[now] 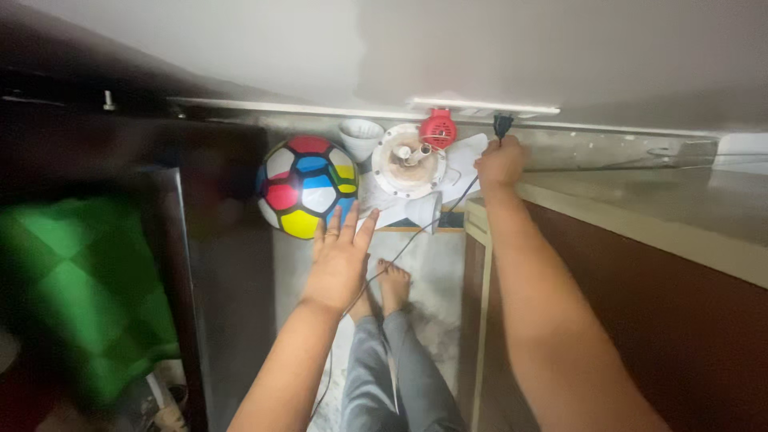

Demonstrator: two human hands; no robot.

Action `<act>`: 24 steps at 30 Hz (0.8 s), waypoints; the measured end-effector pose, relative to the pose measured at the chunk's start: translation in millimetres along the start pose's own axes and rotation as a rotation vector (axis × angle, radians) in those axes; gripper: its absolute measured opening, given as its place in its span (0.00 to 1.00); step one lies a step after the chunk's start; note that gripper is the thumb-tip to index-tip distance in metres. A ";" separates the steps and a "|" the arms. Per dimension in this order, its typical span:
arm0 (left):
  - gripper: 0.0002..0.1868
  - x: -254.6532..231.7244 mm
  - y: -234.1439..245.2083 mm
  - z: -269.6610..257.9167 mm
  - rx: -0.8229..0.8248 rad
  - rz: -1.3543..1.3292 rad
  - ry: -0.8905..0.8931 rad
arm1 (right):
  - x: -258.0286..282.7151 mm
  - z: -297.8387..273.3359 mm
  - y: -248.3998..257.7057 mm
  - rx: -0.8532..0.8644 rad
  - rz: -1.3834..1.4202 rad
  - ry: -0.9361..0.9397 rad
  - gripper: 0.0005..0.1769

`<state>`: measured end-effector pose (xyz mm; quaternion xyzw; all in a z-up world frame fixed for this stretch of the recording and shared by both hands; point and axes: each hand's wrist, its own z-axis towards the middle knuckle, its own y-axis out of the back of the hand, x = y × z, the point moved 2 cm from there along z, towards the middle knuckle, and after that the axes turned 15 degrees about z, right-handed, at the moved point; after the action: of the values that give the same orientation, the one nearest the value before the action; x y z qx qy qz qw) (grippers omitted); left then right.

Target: The person plugs a laptop charger into a wall socket and connects it to a laptop on a table. They then unplug a white adapter, plug it back in, and connect a cable to a blue bicycle. The person handles chargers, cables, a laptop, and a bicycle in a cluttered room.

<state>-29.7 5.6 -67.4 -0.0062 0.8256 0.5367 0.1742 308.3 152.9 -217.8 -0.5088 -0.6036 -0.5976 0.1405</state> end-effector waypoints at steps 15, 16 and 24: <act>0.44 8.5 -6.0 -17.3 0.030 -0.028 0.028 | -5.0 -8.8 -8.8 0.002 0.035 -0.047 0.14; 0.44 10.5 -4.2 -14.3 0.046 -0.037 0.035 | -6.1 -4.2 -8.3 -0.038 -0.099 -0.032 0.15; 0.41 5.8 -14.2 -13.1 -0.010 -0.079 0.042 | -76.9 -74.2 35.9 0.022 -0.462 0.085 0.18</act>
<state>-36.0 -11.0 -76.8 -0.0509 0.8255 0.5333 0.1777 337.9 46.1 -238.6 -0.3296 -0.7041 -0.6282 0.0307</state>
